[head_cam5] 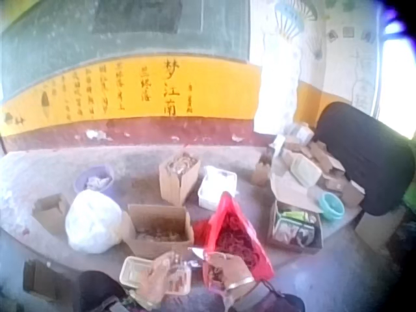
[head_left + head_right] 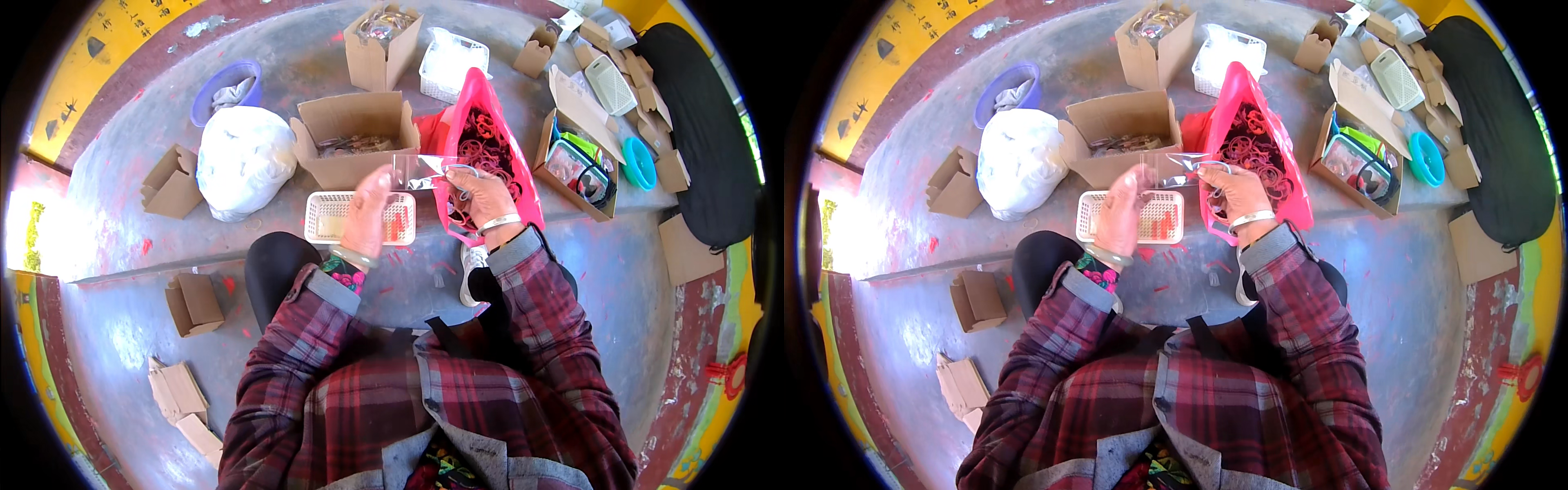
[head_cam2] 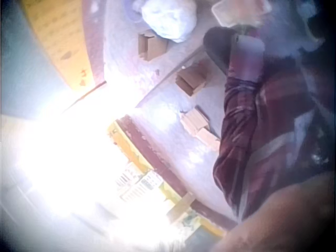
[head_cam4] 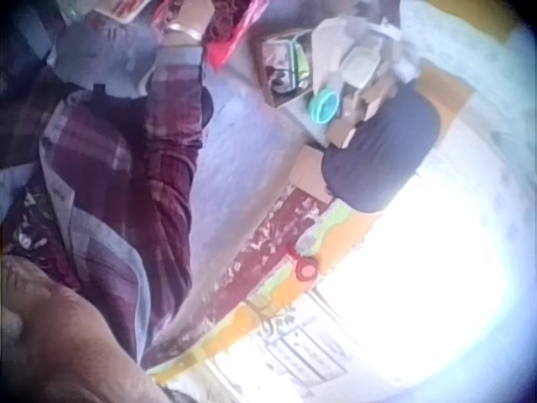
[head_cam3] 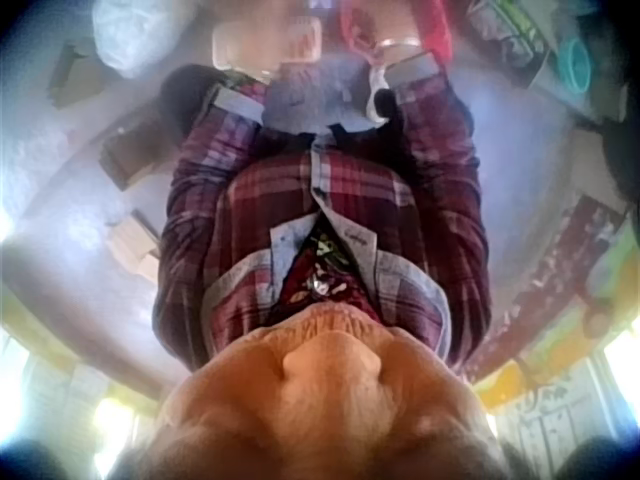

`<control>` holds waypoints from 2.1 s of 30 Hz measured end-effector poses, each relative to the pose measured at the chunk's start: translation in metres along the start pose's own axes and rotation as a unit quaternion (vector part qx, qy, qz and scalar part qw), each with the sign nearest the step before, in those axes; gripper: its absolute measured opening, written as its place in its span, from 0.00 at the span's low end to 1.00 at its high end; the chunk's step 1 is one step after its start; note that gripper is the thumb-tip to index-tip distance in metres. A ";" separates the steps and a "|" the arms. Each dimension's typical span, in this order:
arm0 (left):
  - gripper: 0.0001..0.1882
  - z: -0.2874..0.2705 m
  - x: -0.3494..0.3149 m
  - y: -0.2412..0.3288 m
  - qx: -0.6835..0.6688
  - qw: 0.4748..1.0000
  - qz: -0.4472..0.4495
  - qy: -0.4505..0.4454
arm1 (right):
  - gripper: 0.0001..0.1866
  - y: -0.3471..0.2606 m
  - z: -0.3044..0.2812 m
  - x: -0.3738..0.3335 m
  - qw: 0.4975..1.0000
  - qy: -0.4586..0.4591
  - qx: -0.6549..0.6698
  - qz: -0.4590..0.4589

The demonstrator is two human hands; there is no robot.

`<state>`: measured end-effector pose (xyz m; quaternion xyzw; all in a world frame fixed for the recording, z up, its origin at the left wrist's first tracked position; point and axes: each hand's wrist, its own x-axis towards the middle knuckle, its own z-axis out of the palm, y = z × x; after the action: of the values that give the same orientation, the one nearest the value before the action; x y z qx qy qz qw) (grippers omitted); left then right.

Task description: The person sits on the floor and sorts hair ties from a pink bag into a white basket. They pick up individual hair ties, inspect them, and place them into the basket. The person also handles a small plastic bag containing hair ties.

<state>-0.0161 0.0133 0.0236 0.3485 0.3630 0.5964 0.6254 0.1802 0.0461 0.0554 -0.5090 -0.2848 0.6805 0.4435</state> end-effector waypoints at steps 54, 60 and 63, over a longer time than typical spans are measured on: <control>0.27 0.006 0.002 0.028 -0.239 0.958 -0.154 -0.039 | 0.25 0.011 0.052 -0.036 0.518 -0.093 -0.662 -0.534; 0.24 0.004 0.003 0.028 -0.252 0.956 -0.149 -0.025 | 0.25 0.009 0.049 -0.038 0.527 -0.091 -0.631 -0.562; 0.24 0.000 0.004 0.024 -0.252 0.955 -0.149 -0.041 | 0.25 0.008 0.051 -0.039 0.523 -0.091 -0.639 -0.557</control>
<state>-0.0279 0.0184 0.0446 0.1460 0.2227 0.5540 0.7888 0.1331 0.0111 0.0817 -0.3287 -0.9076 -0.0267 0.2598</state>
